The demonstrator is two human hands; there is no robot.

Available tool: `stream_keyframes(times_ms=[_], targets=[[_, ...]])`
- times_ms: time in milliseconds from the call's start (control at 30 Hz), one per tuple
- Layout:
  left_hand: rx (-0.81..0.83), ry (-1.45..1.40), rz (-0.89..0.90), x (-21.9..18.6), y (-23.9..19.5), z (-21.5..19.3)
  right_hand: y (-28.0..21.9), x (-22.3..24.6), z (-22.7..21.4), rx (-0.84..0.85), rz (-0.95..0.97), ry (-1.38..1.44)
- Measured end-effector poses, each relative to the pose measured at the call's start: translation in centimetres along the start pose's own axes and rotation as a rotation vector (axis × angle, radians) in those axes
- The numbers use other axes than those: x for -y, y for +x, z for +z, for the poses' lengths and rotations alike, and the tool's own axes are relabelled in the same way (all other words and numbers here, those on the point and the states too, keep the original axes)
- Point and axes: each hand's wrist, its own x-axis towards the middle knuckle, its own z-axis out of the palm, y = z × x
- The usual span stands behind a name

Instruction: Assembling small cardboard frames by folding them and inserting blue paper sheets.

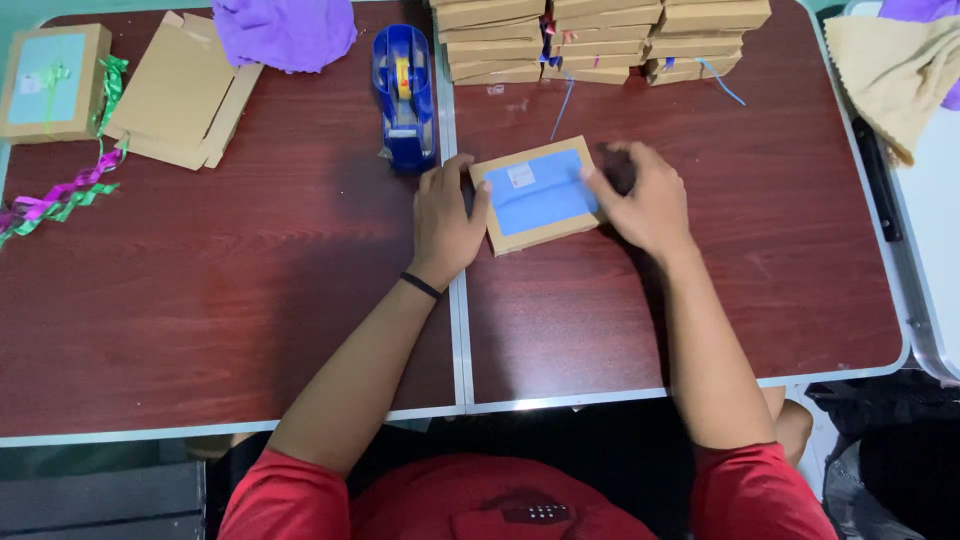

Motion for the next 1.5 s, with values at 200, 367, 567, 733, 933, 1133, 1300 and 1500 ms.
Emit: stream_keyframes(times_ms=[200,367,567,733,933,1133,1300,1500], targets=[[-0.189,-0.239,0.137,1.0,0.3,0.6,-0.4,2.1,-1.3,0.214,-0.028,0.269],[-0.089,-0.574,0.182,1.0,-0.2,0.2,-0.1,-0.5,0.6,0.078,-0.033,0.385],[0.019,-0.562,0.33,-0.2,0.0,-1.5,0.5,-2.2,2.8,-0.034,-0.059,0.38],[0.02,-0.395,0.325,0.3,-0.3,-0.2,0.5,-1.5,2.2,-0.038,-0.004,0.412],[-0.002,-0.342,0.253,1.0,0.0,-0.4,0.2,0.9,-1.4,0.044,-0.259,0.419],[-0.035,-0.226,0.47,-0.2,-0.6,-0.2,0.0,0.9,-1.5,0.123,-0.402,0.319],[-0.039,-0.148,0.487,0.6,-0.3,0.8,0.2,0.2,-0.9,0.138,-0.348,0.3],[-0.585,-0.102,0.451,-2.9,-0.2,-2.3,0.8,-1.4,-0.5,0.052,-0.315,0.177]])
